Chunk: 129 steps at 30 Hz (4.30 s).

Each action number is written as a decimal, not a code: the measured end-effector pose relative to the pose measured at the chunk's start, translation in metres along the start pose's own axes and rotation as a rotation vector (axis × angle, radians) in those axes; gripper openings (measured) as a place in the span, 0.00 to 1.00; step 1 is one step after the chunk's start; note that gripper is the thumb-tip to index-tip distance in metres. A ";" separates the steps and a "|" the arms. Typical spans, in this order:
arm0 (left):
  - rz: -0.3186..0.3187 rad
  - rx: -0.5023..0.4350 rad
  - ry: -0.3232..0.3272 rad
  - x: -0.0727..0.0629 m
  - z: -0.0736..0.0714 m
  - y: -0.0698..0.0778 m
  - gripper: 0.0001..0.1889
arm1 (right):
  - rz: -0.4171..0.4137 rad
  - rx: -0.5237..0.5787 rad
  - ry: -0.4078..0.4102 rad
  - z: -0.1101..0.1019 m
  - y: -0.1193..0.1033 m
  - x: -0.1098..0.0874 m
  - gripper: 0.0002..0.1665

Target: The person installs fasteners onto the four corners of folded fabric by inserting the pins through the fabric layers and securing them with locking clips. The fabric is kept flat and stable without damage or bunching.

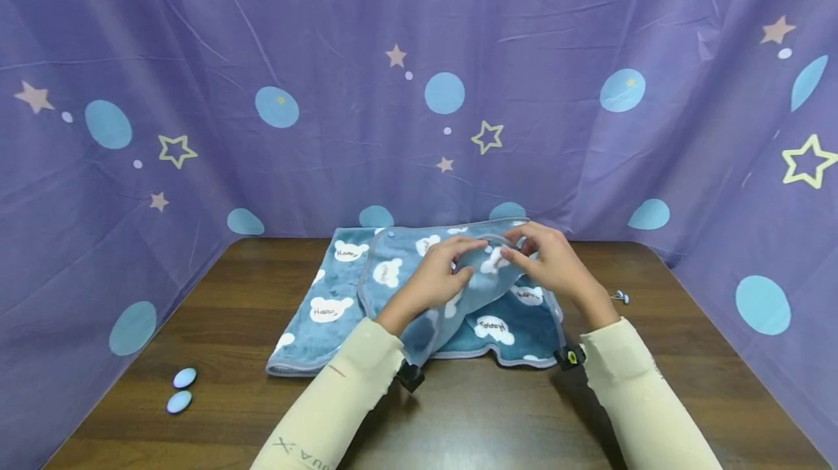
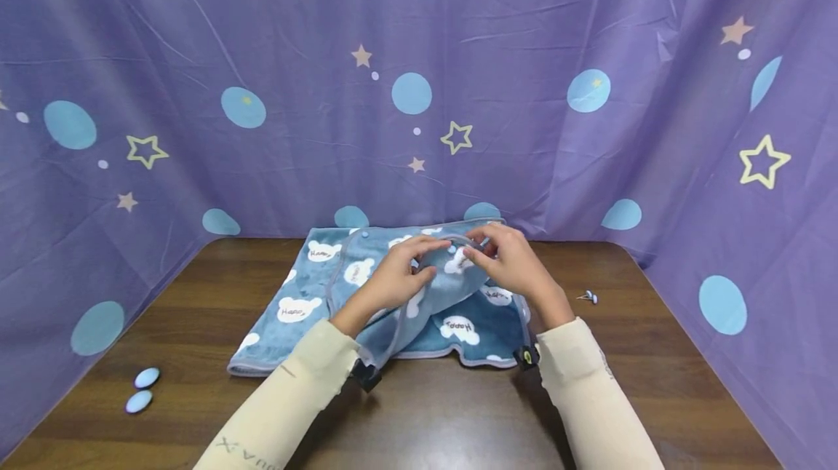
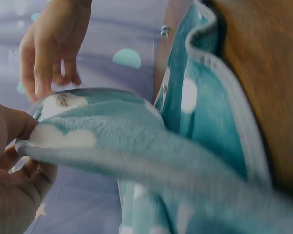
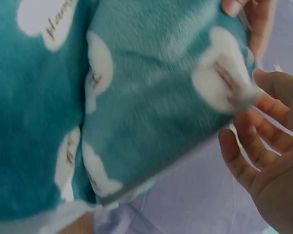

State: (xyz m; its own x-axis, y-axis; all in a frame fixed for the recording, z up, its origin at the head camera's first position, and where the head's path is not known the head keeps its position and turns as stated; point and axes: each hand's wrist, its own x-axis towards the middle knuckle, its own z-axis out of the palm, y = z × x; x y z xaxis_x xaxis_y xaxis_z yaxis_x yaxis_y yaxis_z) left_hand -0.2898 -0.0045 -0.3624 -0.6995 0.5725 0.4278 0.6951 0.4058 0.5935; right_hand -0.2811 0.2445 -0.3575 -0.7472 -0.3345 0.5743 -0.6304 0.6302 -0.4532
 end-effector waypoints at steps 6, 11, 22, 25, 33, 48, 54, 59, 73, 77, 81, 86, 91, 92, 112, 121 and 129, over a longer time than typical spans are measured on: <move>-0.120 -0.047 0.004 -0.005 -0.018 -0.021 0.32 | 0.055 -0.071 -0.045 -0.024 0.020 -0.019 0.13; -0.197 -0.079 0.003 -0.011 -0.045 -0.047 0.42 | 0.106 -0.171 -0.205 -0.046 0.043 -0.037 0.11; -0.397 -0.286 -0.053 -0.022 -0.094 -0.096 0.54 | 0.144 -0.367 -0.370 -0.087 0.093 -0.079 0.11; -0.404 -0.194 -0.066 -0.020 -0.101 -0.108 0.54 | 0.120 -0.390 -0.379 -0.091 0.102 -0.085 0.11; -0.383 0.120 -0.145 -0.013 -0.110 -0.133 0.54 | -0.007 -0.521 -0.410 -0.095 0.118 -0.097 0.17; -0.543 0.311 -0.260 -0.017 -0.097 -0.143 0.51 | -0.019 -0.524 -0.436 -0.093 0.131 -0.099 0.17; -0.568 0.292 -0.169 -0.016 -0.105 -0.135 0.48 | 0.014 -0.515 -0.467 -0.092 0.133 -0.101 0.18; -0.525 0.380 -0.073 -0.014 -0.102 -0.116 0.44 | 0.016 -0.515 -0.490 -0.093 0.131 -0.101 0.18; -0.169 0.350 -0.200 0.007 -0.044 -0.053 0.30 | 0.047 -0.510 -0.531 -0.096 0.121 -0.100 0.20; -0.099 0.332 -0.309 0.008 -0.024 -0.038 0.25 | 0.036 -0.515 -0.524 -0.097 0.118 -0.097 0.19; -0.017 0.340 -0.395 0.007 -0.004 -0.023 0.21 | 0.016 -0.527 -0.524 -0.098 0.116 -0.096 0.19; 0.060 0.274 -0.478 0.005 0.022 -0.007 0.19 | -0.017 -0.533 -0.517 -0.096 0.110 -0.093 0.15; 0.127 0.223 -0.532 0.004 0.048 0.005 0.18 | -0.061 -0.543 -0.496 -0.091 0.101 -0.087 0.16; 0.142 0.216 -0.539 0.005 0.053 0.006 0.17 | -0.064 -0.546 -0.492 -0.089 0.099 -0.086 0.17; 0.218 0.447 -0.662 0.003 0.114 0.034 0.18 | -0.138 -0.535 -0.421 -0.061 0.058 -0.067 0.22; 0.142 0.258 -0.526 0.006 0.109 0.034 0.24 | -0.110 -0.522 -0.396 -0.058 0.052 -0.063 0.18; 0.267 0.223 -0.345 0.017 0.085 0.025 0.21 | -0.123 -0.482 -0.315 -0.066 0.045 -0.057 0.15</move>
State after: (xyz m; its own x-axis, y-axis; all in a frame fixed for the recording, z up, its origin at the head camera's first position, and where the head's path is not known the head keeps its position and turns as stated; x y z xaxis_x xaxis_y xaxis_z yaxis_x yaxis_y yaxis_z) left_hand -0.2702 0.0759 -0.3983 -0.4225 0.8648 0.2713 0.8876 0.3342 0.3170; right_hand -0.2531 0.3385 -0.3656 -0.7477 -0.5706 0.3396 -0.6046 0.7965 0.0072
